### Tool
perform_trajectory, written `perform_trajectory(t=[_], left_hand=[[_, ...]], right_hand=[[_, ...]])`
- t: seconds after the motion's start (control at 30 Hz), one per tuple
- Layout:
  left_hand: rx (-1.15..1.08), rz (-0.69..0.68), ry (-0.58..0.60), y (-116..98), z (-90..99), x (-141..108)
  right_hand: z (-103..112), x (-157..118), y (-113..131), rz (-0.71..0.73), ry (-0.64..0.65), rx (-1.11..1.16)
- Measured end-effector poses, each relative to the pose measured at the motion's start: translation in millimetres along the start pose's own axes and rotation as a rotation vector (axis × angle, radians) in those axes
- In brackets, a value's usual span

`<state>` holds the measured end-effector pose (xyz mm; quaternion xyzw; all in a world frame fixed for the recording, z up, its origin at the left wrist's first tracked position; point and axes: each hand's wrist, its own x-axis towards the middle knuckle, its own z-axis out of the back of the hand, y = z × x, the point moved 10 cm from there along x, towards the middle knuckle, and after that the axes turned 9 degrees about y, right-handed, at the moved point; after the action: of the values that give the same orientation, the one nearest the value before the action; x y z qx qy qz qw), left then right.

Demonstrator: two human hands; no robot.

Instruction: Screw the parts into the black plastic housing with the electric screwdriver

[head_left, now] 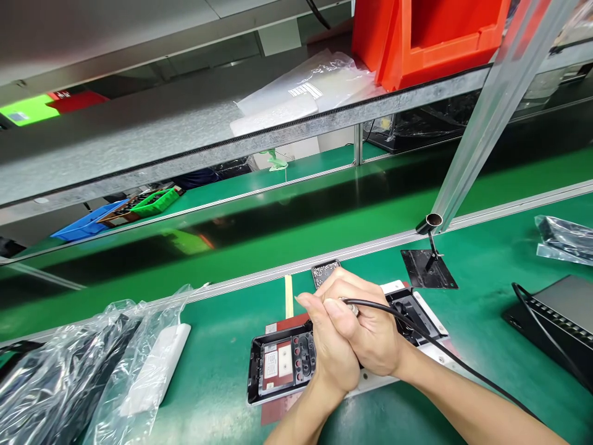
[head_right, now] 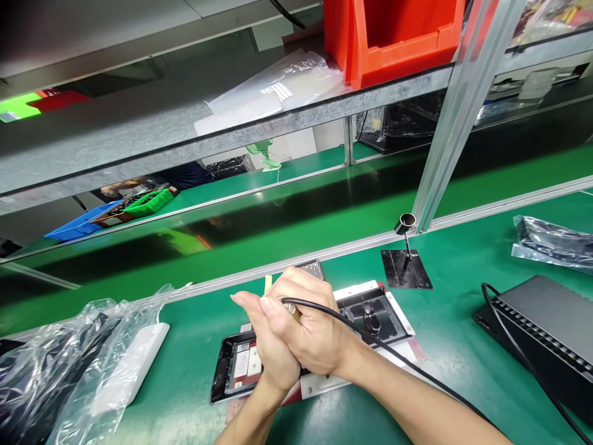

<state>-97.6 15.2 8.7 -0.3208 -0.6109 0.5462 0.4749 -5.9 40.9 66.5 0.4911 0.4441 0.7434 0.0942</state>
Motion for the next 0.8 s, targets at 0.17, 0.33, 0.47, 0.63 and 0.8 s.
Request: perform_trajectory(t=[0.17, 0.33, 0.47, 0.63, 0.8], left_hand=[[-0.013, 0.000, -0.010, -2.9, 0.4, -0.1], [-0.039, -0.001, -0.076, -5.5, 3.5, -3.8], [-0.063, 0.011, -0.067, -6.2, 0.3, -3.6], [-0.073, 0.025, -0.071, -6.2, -0.4, -2.2], [-0.077, 0.052, -0.063, -4.7, -1.0, -2.3]], right_hand=[[0.3, 0.8, 0.7, 0.005, -0.009, -0.005], [0.3, 1.3, 2.1, 0.007, -0.008, -0.002], [0.1, 0.5, 2.5, 0.003, -0.007, -0.005], [-0.6, 0.9, 2.6, 0.001, -0.002, -0.005], [-0.7, 1.2, 2.1, -0.004, 0.000, -0.010]])
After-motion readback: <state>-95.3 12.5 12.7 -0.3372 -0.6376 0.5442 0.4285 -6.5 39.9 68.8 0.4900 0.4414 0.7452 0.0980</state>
